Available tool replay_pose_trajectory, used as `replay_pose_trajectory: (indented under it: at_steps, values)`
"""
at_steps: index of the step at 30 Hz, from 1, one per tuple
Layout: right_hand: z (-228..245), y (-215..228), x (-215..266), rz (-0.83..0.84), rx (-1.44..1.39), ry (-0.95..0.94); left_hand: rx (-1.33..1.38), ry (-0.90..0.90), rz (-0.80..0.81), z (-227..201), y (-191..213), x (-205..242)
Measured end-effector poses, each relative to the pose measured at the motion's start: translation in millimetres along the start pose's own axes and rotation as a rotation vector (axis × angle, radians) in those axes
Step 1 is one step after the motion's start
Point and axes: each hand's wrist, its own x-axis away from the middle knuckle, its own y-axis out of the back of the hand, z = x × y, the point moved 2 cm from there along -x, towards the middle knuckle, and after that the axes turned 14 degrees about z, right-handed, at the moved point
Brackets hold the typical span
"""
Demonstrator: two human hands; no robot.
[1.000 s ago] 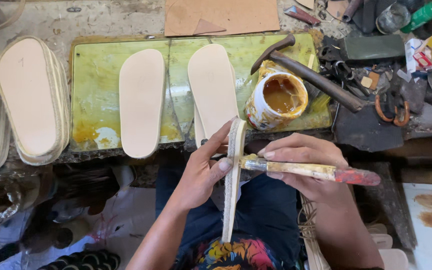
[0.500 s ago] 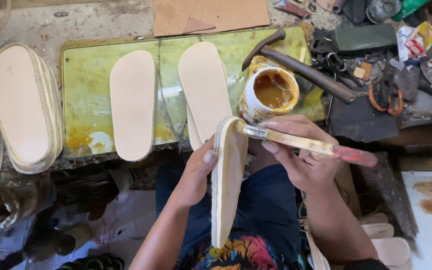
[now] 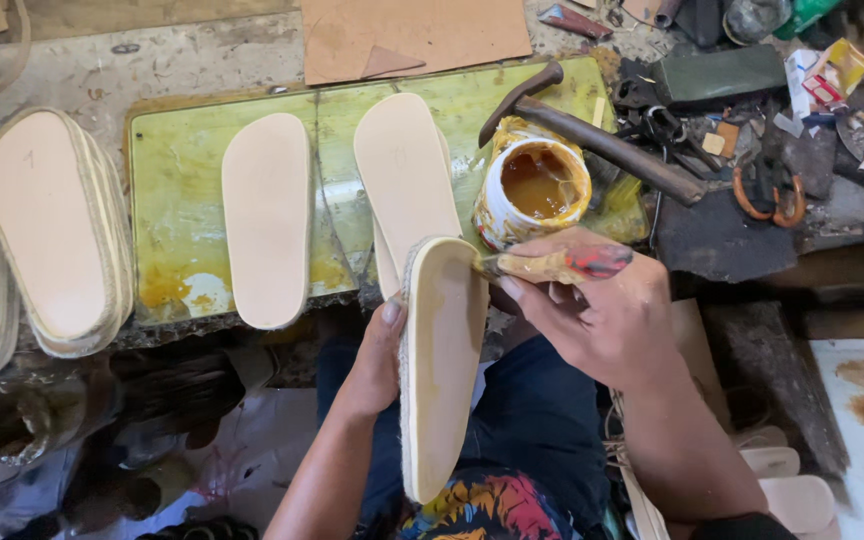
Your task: The person applies a yellow adhesive to the edges and surfaces of shoe insoles using a brush, then places the coated insoles against a wall to dry. The process is repeated for multiple insoles.
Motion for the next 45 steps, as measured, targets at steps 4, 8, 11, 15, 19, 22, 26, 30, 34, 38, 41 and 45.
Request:
replay_pose_trajectory:
  at_steps: [4, 8, 11, 15, 19, 22, 26, 30, 34, 38, 41, 45]
  values:
    - [-3, 3, -4, -0.009, -0.047, 0.070, 0.026, 0.015, -0.037, -7, -5, 2]
    - [8, -4, -16, 0.013, 0.003, 0.282, 0.088, 0.068, -0.079, -11, -12, 3]
    - [16, 1, -4, 0.114, 0.093, 0.198, 0.126, 0.076, -0.124, -18, -15, 6]
    - [22, 4, 6, 0.177, -0.012, 0.177, 0.192, 0.099, -0.215, -27, -18, 12]
    - [24, 5, -5, 0.070, 0.008, 0.162, 0.232, 0.147, -0.228, -29, -31, 10]
    - [30, 5, -6, 0.048, 0.136, 0.249, 0.265, 0.161, -0.259, -38, -39, 11]
    - [35, 11, 10, 0.334, -0.120, 0.218, 0.324, 0.157, -0.332, -50, -45, 14]
    - [24, 13, -7, 0.185, -0.169, 0.232, 0.386, 0.205, -0.393, -54, -53, 15]
    - [31, 1, -5, 0.168, 0.291, 0.420, 0.416, 0.235, -0.451, -62, -60, 14]
    - [39, -7, 25, 0.317, -0.131, 0.247, 0.481, 0.242, -0.503, -73, -66, 16]
    - [3, 0, 52, 0.190, -0.439, 0.173, 0.601, 0.243, -0.320, -50, -37, 27]
    - [-34, 30, 21, -0.136, 0.084, 0.201, 0.605, 0.199, -0.079, -48, -17, 28]
